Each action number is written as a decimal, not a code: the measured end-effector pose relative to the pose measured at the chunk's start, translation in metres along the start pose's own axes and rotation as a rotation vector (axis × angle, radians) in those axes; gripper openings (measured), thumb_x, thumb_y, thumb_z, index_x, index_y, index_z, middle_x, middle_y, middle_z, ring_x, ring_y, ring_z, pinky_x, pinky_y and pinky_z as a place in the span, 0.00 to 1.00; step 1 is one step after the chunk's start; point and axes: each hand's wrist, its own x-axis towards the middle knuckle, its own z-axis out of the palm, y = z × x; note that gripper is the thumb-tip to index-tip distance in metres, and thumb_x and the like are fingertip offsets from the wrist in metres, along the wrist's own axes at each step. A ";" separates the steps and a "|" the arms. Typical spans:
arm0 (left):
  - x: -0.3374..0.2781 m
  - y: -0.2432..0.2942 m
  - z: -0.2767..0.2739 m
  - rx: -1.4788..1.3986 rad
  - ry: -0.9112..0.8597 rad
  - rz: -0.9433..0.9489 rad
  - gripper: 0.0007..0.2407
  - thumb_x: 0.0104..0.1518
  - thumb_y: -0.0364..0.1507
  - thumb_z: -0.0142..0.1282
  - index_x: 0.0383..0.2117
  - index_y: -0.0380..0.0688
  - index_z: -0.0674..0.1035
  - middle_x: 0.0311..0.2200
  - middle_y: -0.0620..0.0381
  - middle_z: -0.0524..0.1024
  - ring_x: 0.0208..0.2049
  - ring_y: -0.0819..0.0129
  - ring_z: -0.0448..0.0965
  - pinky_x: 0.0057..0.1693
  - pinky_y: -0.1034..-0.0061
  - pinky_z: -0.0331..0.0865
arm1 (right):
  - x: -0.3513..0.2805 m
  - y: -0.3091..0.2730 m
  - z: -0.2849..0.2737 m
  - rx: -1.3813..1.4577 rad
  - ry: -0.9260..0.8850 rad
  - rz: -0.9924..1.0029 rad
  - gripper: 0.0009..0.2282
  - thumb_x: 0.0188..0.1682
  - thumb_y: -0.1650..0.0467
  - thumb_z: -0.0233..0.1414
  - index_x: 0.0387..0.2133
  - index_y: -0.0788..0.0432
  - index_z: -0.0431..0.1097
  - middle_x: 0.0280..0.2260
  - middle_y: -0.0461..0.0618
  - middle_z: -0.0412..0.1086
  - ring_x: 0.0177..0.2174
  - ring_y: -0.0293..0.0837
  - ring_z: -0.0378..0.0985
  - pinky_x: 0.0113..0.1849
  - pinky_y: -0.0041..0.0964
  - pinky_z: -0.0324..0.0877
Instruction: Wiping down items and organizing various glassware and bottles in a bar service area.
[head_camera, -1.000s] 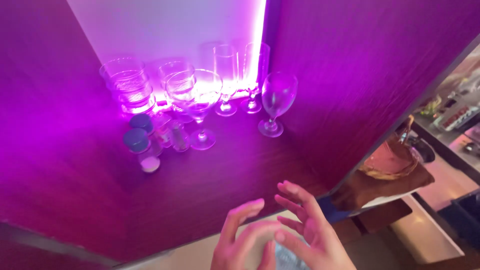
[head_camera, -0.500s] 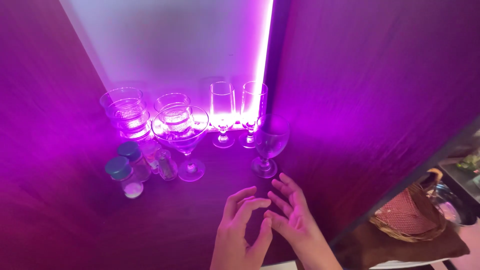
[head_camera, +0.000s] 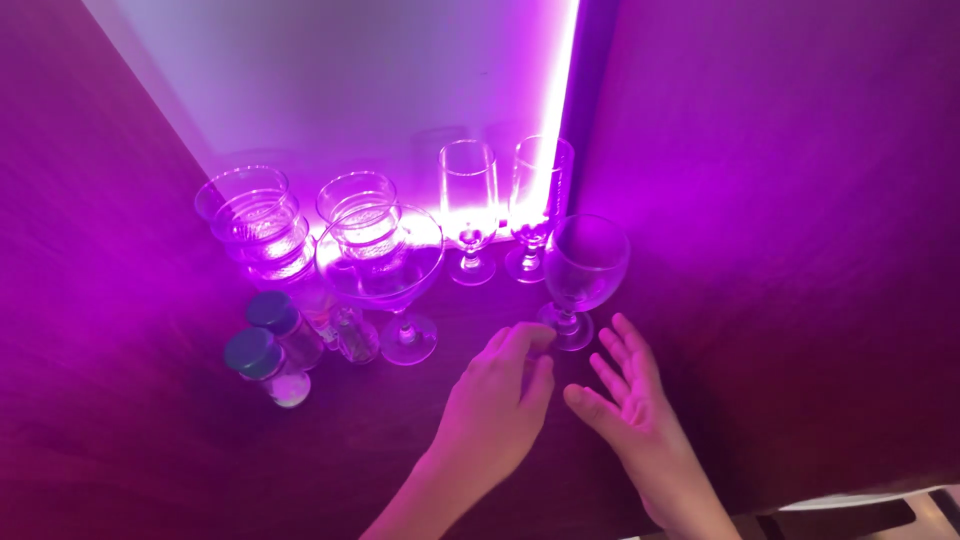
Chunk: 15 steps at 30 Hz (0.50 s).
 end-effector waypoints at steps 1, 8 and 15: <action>0.008 -0.010 0.002 0.024 -0.044 -0.052 0.13 0.61 0.30 0.50 0.50 0.42 0.75 0.46 0.51 0.79 0.48 0.58 0.82 0.53 0.64 0.73 | 0.002 0.001 0.002 -0.007 0.016 0.019 0.46 0.42 0.67 0.59 0.72 0.48 0.34 0.72 0.54 0.39 0.69 0.50 0.45 0.61 0.50 0.55; 0.038 -0.043 0.023 -0.058 -0.107 -0.178 0.24 0.58 0.33 0.55 0.60 0.38 0.66 0.57 0.45 0.72 0.59 0.56 0.74 0.60 0.64 0.67 | 0.025 0.009 0.013 -0.057 0.072 0.099 0.48 0.42 0.67 0.58 0.74 0.46 0.32 0.72 0.53 0.39 0.69 0.49 0.46 0.61 0.49 0.54; 0.061 -0.055 0.037 -0.255 -0.064 -0.141 0.28 0.59 0.30 0.53 0.66 0.37 0.58 0.60 0.39 0.69 0.63 0.51 0.70 0.63 0.65 0.67 | 0.051 0.026 0.010 -0.009 0.154 0.151 0.48 0.41 0.65 0.58 0.73 0.42 0.32 0.71 0.54 0.42 0.69 0.49 0.48 0.61 0.50 0.53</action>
